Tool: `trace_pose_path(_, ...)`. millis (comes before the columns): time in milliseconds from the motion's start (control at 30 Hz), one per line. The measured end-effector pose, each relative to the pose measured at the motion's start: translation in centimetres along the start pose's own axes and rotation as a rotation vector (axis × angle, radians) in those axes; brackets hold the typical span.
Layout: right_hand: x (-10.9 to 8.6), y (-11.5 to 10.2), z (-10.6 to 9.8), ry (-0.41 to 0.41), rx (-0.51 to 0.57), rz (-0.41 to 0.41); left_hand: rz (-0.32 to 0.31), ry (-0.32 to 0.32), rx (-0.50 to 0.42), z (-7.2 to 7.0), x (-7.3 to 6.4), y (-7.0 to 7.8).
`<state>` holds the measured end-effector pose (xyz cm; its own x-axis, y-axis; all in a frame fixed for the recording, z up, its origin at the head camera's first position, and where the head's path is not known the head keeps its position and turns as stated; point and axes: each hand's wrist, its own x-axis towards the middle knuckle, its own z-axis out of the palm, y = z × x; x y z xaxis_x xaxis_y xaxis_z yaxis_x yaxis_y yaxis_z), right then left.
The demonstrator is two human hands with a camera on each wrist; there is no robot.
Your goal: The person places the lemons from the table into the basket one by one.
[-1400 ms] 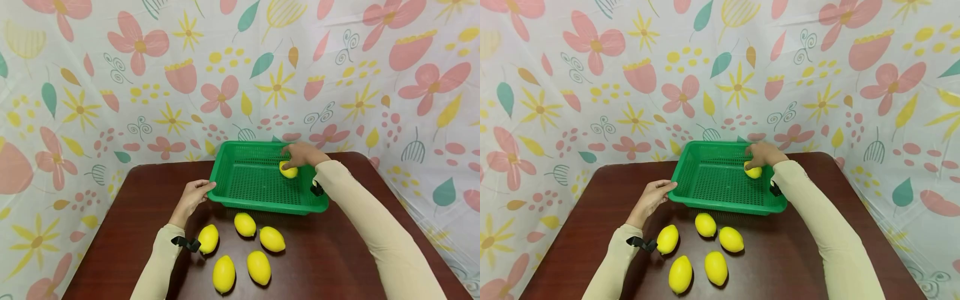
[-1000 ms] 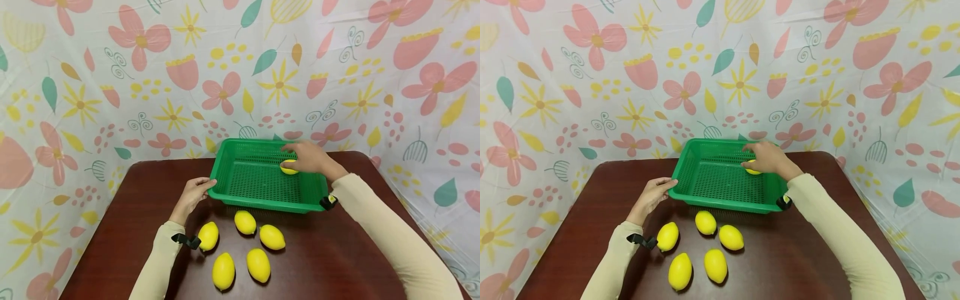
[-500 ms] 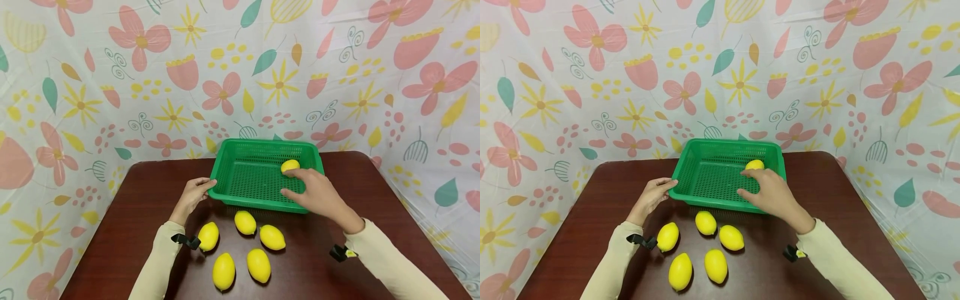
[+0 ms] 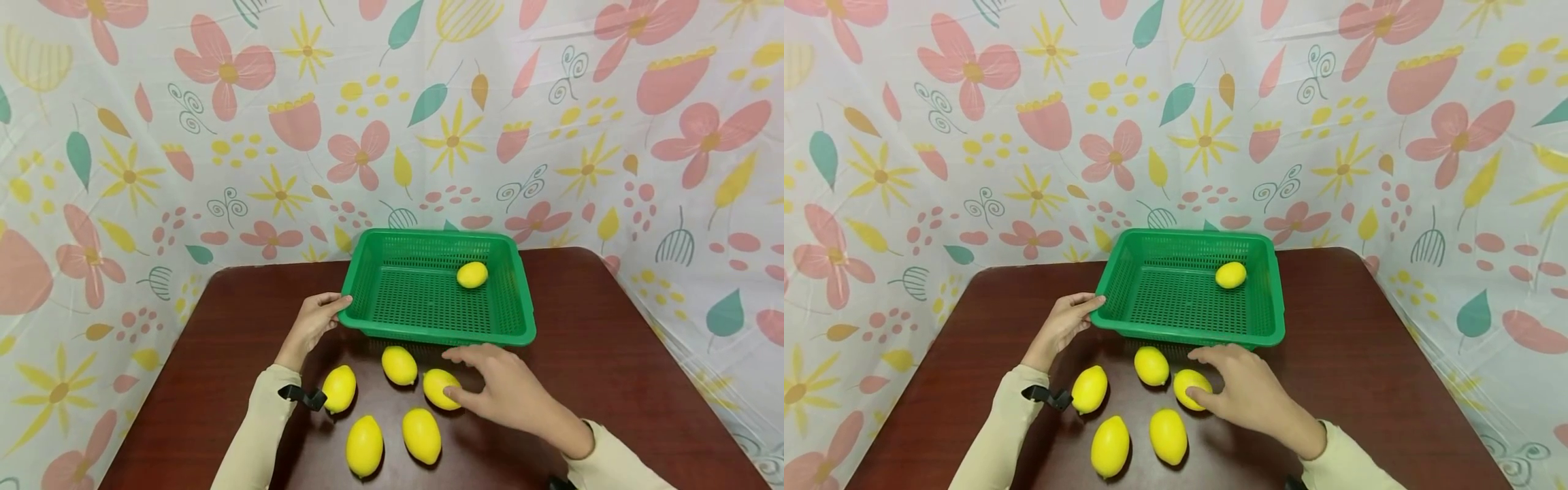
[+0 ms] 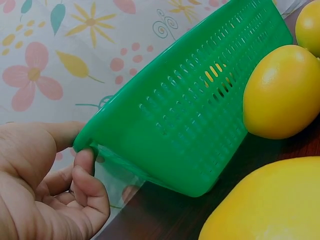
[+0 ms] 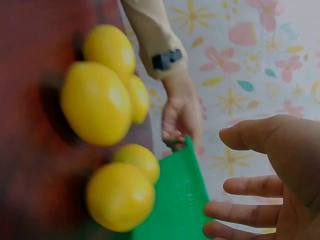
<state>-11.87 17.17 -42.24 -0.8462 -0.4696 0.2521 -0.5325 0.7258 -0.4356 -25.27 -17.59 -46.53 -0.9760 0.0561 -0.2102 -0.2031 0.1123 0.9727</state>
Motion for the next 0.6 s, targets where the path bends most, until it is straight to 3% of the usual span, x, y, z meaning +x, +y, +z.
trace_pose_path(267, -1.1, 0.1, 2.7, 0.001, -0.035, 0.073, 0.013, 0.004, 0.017, 0.0, -0.1, 0.0)
trace_pose_path(600, -1.1, 0.6, 4.4, -0.049, -0.058, 0.179, 0.006, 0.011, 0.010, 0.1, -0.1, 0.1)
